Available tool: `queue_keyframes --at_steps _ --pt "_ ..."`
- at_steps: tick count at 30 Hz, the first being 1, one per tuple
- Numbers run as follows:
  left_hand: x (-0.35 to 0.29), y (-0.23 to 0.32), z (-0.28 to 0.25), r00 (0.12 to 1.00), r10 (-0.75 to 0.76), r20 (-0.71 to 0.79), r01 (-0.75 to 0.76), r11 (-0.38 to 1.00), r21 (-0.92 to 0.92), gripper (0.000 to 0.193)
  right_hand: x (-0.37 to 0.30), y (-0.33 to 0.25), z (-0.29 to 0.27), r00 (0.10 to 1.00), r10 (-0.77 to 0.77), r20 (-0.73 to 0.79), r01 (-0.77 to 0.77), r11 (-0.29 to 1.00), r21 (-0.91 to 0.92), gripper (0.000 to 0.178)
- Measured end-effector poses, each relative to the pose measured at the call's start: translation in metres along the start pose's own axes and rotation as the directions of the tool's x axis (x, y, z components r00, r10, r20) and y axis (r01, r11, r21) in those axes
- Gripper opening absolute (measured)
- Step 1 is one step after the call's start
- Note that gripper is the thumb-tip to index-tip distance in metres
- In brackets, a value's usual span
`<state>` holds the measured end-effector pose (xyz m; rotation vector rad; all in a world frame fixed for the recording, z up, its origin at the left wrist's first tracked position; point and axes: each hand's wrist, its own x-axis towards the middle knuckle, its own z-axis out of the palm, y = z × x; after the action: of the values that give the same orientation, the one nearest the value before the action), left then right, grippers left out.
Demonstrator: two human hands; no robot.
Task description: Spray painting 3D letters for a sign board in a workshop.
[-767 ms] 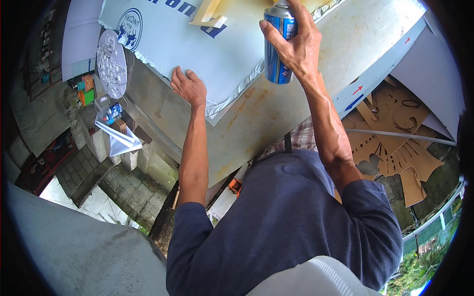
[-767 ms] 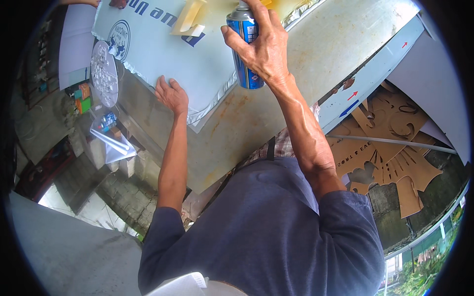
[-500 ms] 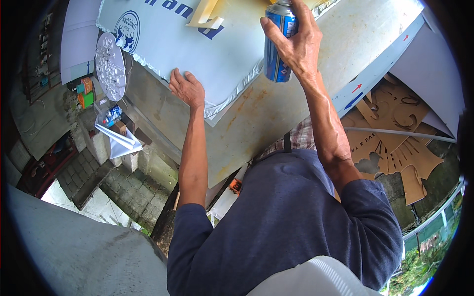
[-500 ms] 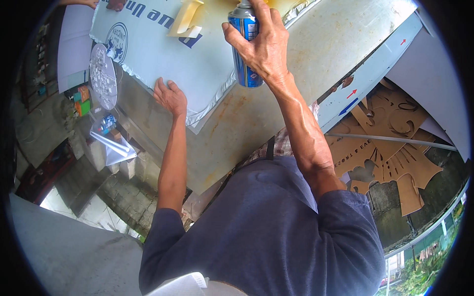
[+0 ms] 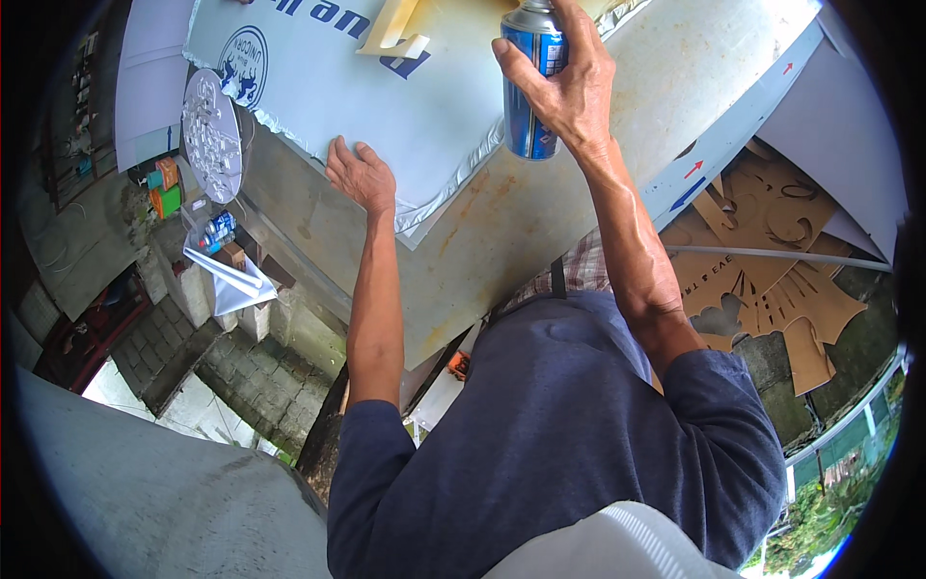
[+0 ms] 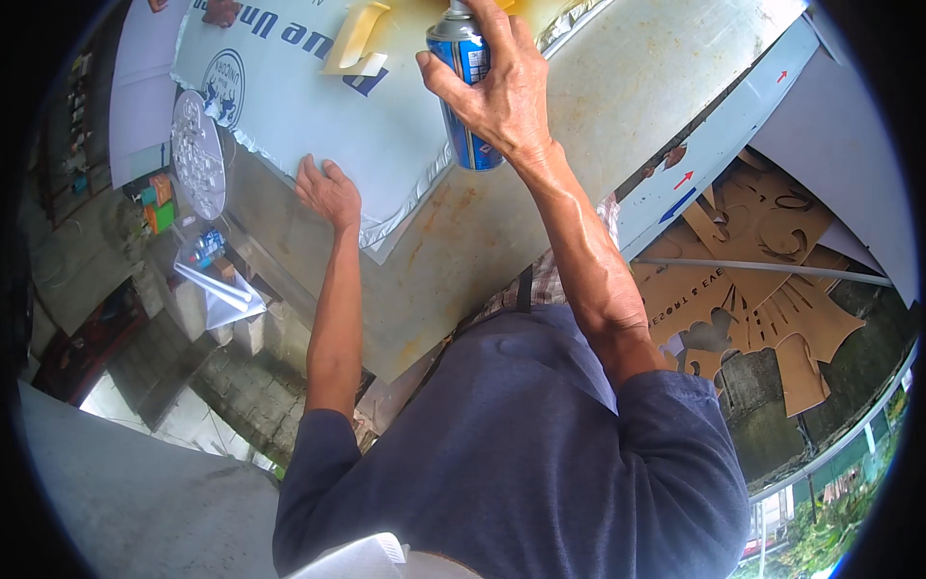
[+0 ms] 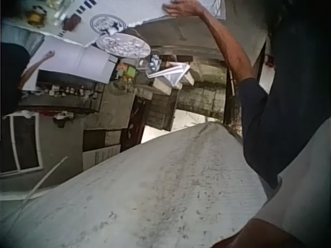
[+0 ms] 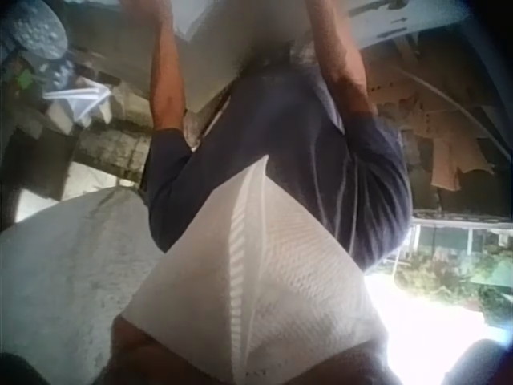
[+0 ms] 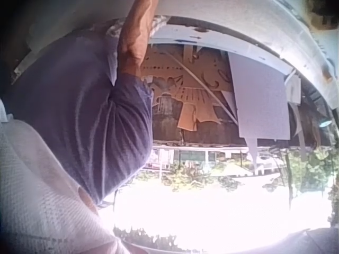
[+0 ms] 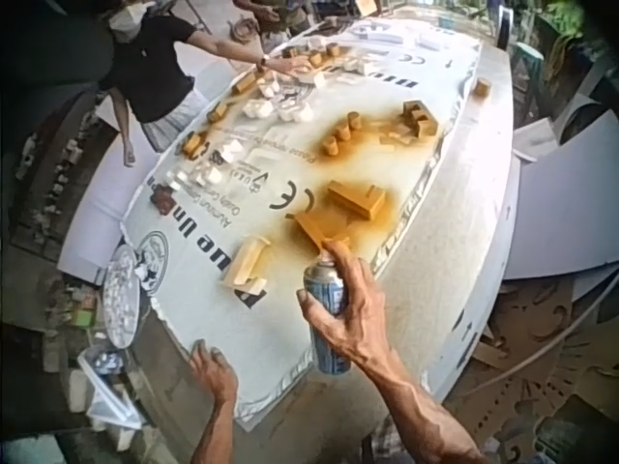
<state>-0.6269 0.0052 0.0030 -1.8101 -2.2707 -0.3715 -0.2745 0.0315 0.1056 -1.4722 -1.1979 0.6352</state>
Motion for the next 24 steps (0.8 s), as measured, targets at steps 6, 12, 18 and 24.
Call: queue_keyframes --at_steps 6,12,18,24 --pt "-0.001 -0.004 0.004 1.000 0.000 -0.028 0.000 1.000 -0.005 0.045 0.008 -0.005 -0.044 0.967 0.135 -0.217 0.026 0.793 0.608 0.064" --pt "0.003 -0.006 -0.001 0.998 -0.022 0.052 0.024 0.999 -0.048 0.046 0.038 -0.069 -0.106 0.902 0.430 -0.029 -0.286 0.648 0.706 0.063" --pt "-0.013 0.016 -0.042 0.955 -0.120 0.270 0.118 0.993 0.024 0.069 0.060 -0.097 -0.118 0.881 -0.274 0.387 -0.313 0.276 0.909 0.071" --pt "-0.049 0.064 -0.075 0.802 -0.397 0.446 0.359 0.917 0.172 0.101 0.114 -0.042 -0.109 0.968 0.108 0.227 -0.201 0.876 0.439 0.064"
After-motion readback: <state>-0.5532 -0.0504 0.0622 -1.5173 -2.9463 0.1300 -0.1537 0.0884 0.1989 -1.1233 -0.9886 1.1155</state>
